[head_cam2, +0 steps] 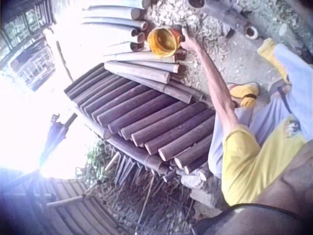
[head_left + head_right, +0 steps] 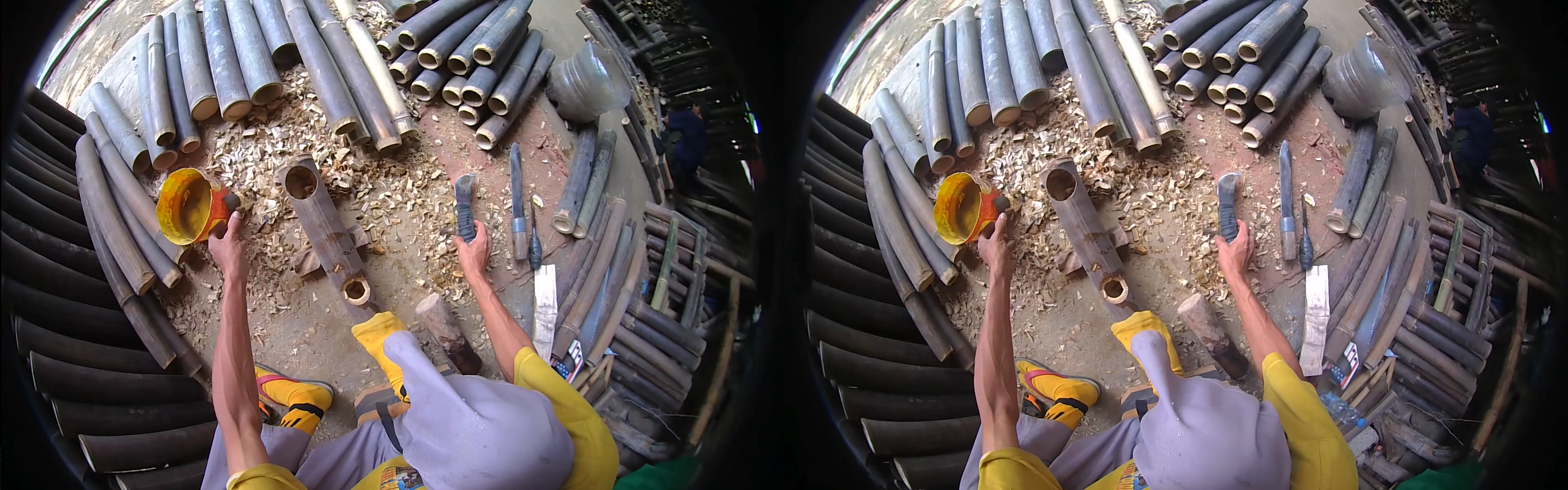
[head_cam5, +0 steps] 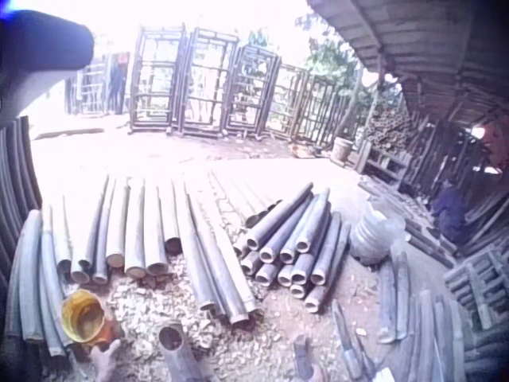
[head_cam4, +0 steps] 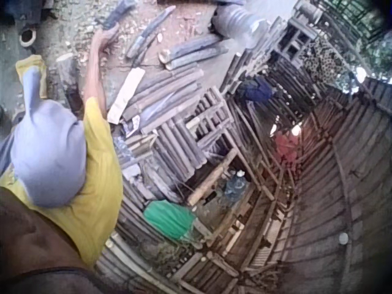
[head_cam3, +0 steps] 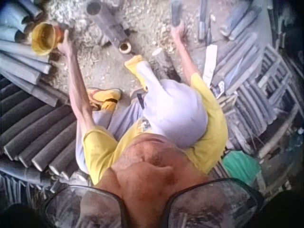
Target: The person sits on the ground and uses a knife and a wooden mallet to carve a hole into a vertical bamboo tube. They repeatedly strike the knife with the mallet to remove material, occasionally using a chisel to refine the opening. The person also uses a yellow bucket to collect debris and inspects the bamboo piece periodically.
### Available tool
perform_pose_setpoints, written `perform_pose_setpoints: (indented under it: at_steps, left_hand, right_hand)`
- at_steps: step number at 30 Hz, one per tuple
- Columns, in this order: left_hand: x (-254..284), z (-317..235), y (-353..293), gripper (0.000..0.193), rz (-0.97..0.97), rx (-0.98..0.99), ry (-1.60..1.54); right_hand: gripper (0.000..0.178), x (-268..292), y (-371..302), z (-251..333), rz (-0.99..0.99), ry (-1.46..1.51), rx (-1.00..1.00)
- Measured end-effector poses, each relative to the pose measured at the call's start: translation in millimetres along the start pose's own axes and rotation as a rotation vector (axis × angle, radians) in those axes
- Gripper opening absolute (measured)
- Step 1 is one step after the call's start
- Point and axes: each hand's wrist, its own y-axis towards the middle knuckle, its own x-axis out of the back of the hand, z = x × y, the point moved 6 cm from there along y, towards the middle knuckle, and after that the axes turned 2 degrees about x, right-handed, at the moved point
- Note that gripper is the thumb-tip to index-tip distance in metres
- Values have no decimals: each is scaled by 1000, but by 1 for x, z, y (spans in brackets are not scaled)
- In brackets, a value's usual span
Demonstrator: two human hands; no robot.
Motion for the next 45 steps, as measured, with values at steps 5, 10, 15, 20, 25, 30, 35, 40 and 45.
perform_pose_setpoints:
  at_steps: [5, 10, 15, 20, 25, 30, 35, 40, 45]
  left_hand:
    - [-30, 26, 17, 32, -265, 205, -116]
    - [-14, 9, 32, 22, -324, -55, 146]
    - [-22, -45, -28, 18, -183, -286, -194]
    - [-72, -60, -180, 13, 492, -118, -215]
    - [-99, -20, -263, 15, 781, 11, -124]
    - [-100, -12, -287, 23, 882, -72, 78]
    - [-83, 2, -266, 19, 767, -97, 18]
    - [-80, -7, -267, 16, 696, -15, -51]
    - [-63, 6, -250, 25, 629, -142, 80]
  right_hand:
    - [57, -2, 14, -22, -18, -199, 98]
    - [51, 14, -2, 8, 20, -114, 67]
    - [39, 17, -22, 39, 210, 215, 34]
    - [34, -9, -75, 118, 855, 955, -202]
    - [34, 11, -101, 118, 989, 1289, -390]
    - [25, 50, -56, 71, 806, 961, -392]
    - [58, 258, 156, 76, -84, 1314, 192]
    - [57, 223, 176, 49, 70, 624, -116]
    - [47, 74, 71, 20, 286, 38, 126]
